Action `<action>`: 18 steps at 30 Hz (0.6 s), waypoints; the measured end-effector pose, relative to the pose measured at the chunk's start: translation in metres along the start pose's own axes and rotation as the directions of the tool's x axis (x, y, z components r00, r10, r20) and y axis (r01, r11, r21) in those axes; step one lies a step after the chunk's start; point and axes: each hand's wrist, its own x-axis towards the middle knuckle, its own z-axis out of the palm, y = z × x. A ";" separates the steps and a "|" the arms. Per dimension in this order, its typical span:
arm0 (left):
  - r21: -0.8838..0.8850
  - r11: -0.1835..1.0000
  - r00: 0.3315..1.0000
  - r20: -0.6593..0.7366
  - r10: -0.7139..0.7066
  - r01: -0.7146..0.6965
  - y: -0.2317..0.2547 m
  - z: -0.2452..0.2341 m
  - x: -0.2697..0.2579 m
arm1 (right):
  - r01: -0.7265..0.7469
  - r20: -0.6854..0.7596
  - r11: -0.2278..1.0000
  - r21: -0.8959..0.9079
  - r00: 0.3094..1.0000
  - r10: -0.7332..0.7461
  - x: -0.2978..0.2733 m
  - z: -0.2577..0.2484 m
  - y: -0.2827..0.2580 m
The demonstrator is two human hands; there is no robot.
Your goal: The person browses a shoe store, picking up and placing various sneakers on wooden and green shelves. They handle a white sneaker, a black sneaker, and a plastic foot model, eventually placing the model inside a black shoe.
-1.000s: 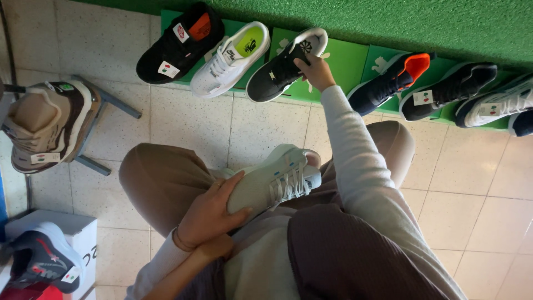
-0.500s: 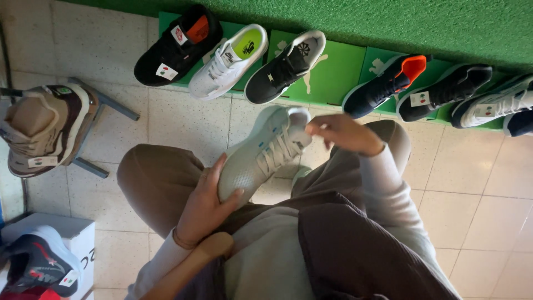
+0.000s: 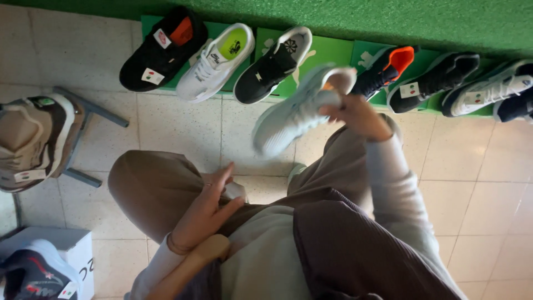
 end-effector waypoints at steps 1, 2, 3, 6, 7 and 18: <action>0.026 0.999 0.999 0.037 -0.025 0.024 -0.003 0.001 -0.001 | -0.053 -0.058 0.992 -0.116 0.997 0.047 0.005 -0.012 -0.002; 0.053 0.998 0.996 0.073 -0.050 0.046 -0.005 0.002 -0.002 | -0.113 -0.120 0.967 -0.227 0.989 0.087 0.010 -0.025 -0.004; 0.052 0.998 0.996 0.081 -0.048 0.044 -0.003 0.001 -0.001 | -0.119 -0.126 0.967 -0.226 0.988 0.092 0.021 -0.035 0.015; 0.062 0.998 0.994 0.112 -0.008 0.001 0.003 0.000 -0.001 | -0.082 -0.123 0.969 -0.235 0.991 0.054 0.053 -0.059 0.051; 0.066 0.998 0.993 0.117 -0.022 0.014 0.004 0.000 -0.001 | -0.146 -0.126 0.943 -0.298 0.986 0.113 0.063 -0.063 0.051; 0.136 0.988 0.987 0.137 -0.089 0.070 0.003 0.003 -0.005 | -0.151 -0.105 0.984 -0.099 0.985 0.141 0.122 -0.074 0.115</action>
